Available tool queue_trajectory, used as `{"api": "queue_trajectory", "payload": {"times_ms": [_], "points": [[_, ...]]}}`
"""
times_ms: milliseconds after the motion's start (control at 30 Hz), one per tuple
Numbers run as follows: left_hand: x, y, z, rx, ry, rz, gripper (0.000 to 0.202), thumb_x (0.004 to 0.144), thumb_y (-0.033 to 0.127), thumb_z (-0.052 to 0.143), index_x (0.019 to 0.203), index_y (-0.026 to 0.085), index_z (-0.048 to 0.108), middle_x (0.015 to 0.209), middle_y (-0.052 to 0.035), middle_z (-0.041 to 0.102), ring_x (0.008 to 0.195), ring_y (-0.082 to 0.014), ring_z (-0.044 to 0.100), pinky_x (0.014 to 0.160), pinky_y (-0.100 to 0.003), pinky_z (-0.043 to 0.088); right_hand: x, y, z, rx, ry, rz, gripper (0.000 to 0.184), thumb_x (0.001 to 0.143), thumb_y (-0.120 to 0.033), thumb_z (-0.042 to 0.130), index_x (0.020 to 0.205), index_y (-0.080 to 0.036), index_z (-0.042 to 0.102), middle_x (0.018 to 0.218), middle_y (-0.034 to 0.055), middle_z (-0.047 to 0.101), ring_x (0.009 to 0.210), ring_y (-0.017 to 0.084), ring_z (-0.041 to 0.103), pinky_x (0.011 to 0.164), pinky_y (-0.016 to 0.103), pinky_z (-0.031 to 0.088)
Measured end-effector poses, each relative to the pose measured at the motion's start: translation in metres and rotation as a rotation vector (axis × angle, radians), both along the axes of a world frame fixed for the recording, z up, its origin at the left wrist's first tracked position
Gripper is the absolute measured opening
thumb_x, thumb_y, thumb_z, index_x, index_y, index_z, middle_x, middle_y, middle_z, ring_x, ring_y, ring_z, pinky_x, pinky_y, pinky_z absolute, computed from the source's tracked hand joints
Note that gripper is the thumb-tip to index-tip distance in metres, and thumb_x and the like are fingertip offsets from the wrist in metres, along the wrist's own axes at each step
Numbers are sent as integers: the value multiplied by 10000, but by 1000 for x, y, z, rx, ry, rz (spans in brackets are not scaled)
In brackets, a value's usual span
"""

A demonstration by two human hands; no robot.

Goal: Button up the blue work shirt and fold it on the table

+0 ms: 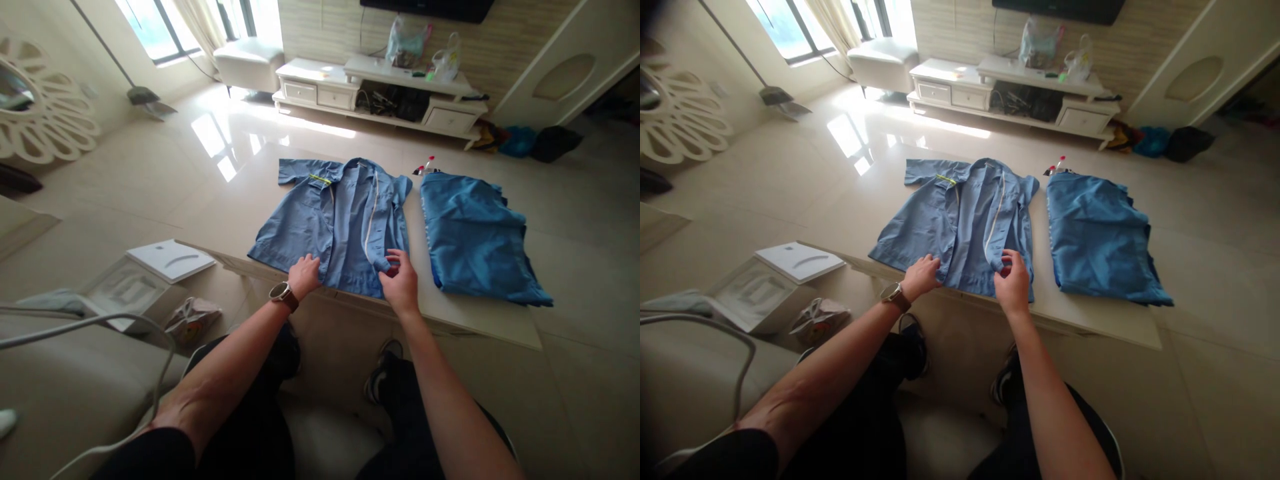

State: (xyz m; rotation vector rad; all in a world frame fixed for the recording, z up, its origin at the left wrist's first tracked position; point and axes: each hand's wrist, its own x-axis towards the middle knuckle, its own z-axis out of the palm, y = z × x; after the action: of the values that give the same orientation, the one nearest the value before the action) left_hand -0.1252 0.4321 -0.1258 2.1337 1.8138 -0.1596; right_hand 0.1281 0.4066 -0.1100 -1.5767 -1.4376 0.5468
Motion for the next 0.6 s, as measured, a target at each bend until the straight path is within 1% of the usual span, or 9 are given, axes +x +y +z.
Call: {"api": "queue_trajectory", "payload": {"times_ms": [67,133,200,267,367,500,600], "points": [[3,-1,-3,29,-3,-29,415,809,222,723,1217,220,651,1304,-127,619,1172,-308,618,811,-346,553,3,-7,1,48,34,-18,481,695,-226,646,1173,-215,600,1098,82,669,687,165,605,706,344,545],[5,1,-6,42,-28,-59,355,833,183,661,1185,227,687,1265,-121,646,1143,-304,630,800,-350,549,8,-12,-1,54,91,-48,500,691,-258,676,1178,-218,570,1113,85,657,677,160,608,685,343,543],[5,4,-7,39,-61,-74,303,861,156,596,1119,229,735,1198,-116,685,1106,-296,651,819,-360,543,13,-14,-3,47,152,-91,546,659,-274,719,1174,-219,546,1115,89,652,684,163,617,661,335,541],[3,7,-7,40,-90,-62,306,881,135,544,1057,230,775,1153,-116,717,1096,-293,664,851,-366,534,16,-13,-4,33,202,-121,585,619,-275,754,1157,-220,532,1077,82,660,715,174,631,662,329,543],[4,9,-4,97,-146,-3,343,918,140,501,1050,242,800,1160,-111,733,1108,-286,674,880,-357,518,16,-7,-1,-1,289,-126,598,600,-272,771,1138,-222,514,976,55,687,738,187,647,690,333,550],[19,8,6,236,-265,129,340,987,231,477,1115,272,790,1173,-101,728,959,-263,708,816,-349,507,6,0,3,27,355,-139,556,632,-280,759,1125,-223,509,977,50,710,674,154,617,671,318,540],[34,12,13,275,-443,205,312,972,203,501,1106,247,780,1073,-93,758,897,-237,703,797,-325,492,-2,7,1,74,336,-161,479,655,-287,748,1081,-220,539,957,36,690,676,147,606,667,308,531]]}}
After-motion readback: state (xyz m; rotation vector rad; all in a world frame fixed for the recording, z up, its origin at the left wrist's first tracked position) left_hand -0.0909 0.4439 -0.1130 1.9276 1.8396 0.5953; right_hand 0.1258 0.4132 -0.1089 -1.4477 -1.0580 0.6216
